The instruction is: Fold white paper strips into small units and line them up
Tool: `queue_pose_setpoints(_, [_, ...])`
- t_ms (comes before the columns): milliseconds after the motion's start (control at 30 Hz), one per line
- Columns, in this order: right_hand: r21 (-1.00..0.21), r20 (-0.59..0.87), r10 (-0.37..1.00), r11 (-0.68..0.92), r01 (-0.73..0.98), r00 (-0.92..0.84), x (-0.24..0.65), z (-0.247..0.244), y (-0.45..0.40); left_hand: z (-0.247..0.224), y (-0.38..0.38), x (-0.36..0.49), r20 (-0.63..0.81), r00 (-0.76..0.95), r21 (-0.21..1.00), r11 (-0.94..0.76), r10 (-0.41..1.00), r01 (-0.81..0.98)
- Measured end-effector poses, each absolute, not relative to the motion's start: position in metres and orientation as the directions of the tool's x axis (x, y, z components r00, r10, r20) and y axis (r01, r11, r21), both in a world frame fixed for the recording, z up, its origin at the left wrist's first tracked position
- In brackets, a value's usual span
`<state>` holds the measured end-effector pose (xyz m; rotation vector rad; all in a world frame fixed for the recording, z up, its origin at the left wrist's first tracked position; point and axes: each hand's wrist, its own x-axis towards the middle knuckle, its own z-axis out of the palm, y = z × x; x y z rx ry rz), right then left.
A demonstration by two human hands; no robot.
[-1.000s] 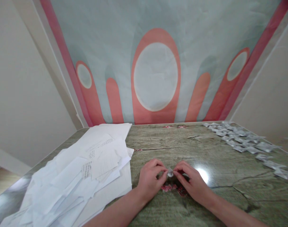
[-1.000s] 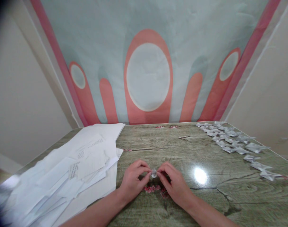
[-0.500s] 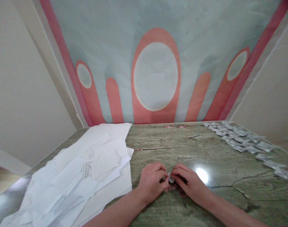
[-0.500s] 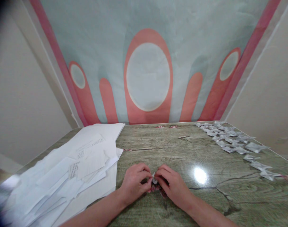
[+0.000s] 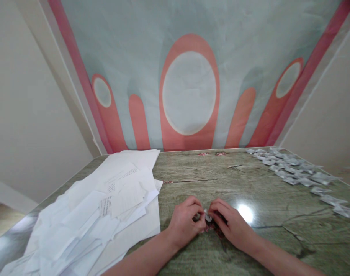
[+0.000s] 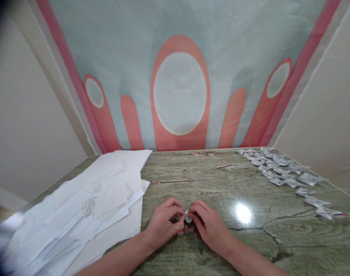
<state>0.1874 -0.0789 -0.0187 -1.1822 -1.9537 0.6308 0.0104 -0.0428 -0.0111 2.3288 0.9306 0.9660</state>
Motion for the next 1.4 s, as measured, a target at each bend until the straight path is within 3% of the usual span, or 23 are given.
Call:
queue_pose_setpoints(233, [-0.756,0.376,0.903,0.428,0.495,-0.208,0.189,-0.018,-0.076,-0.004,-0.037,0.01,0.385,0.415,0.791,-0.527,0.824,0.311])
queue_pose_setpoints(633, [-0.712,0.423,0.873,0.486,0.506,-0.243,0.189,-0.016,-0.078,-0.004,-0.034,0.009,0.286,0.514,0.843,-0.467,0.809,0.267])
queue_pose_setpoints(900, [-0.731,0.466,0.87,0.48,0.485,-0.16,0.193,-0.019,-0.075,-0.009,-0.03,0.012,0.116,0.397,0.974,-0.182,0.91,0.132])
queue_pose_setpoints(1133, [-0.861,0.329,0.942,0.33,0.386,-0.07,0.191,-0.019,-0.077,-0.01,-0.028,0.013,0.055,0.424,0.998,-0.044,0.904,-0.035])
queue_pose_setpoints(1267, [-0.916,0.247,0.968,0.248,0.316,-0.043,0.191,-0.02,-0.076,-0.01,-0.028,0.012,0.076,0.448,0.997,-0.07,0.891,-0.031])
queue_pose_setpoints(1400, [-0.888,0.273,0.961,0.271,0.371,-0.049,0.191,-0.021,-0.076,-0.013,-0.03,0.012,0.092,0.468,0.993,-0.116,0.879,0.022])
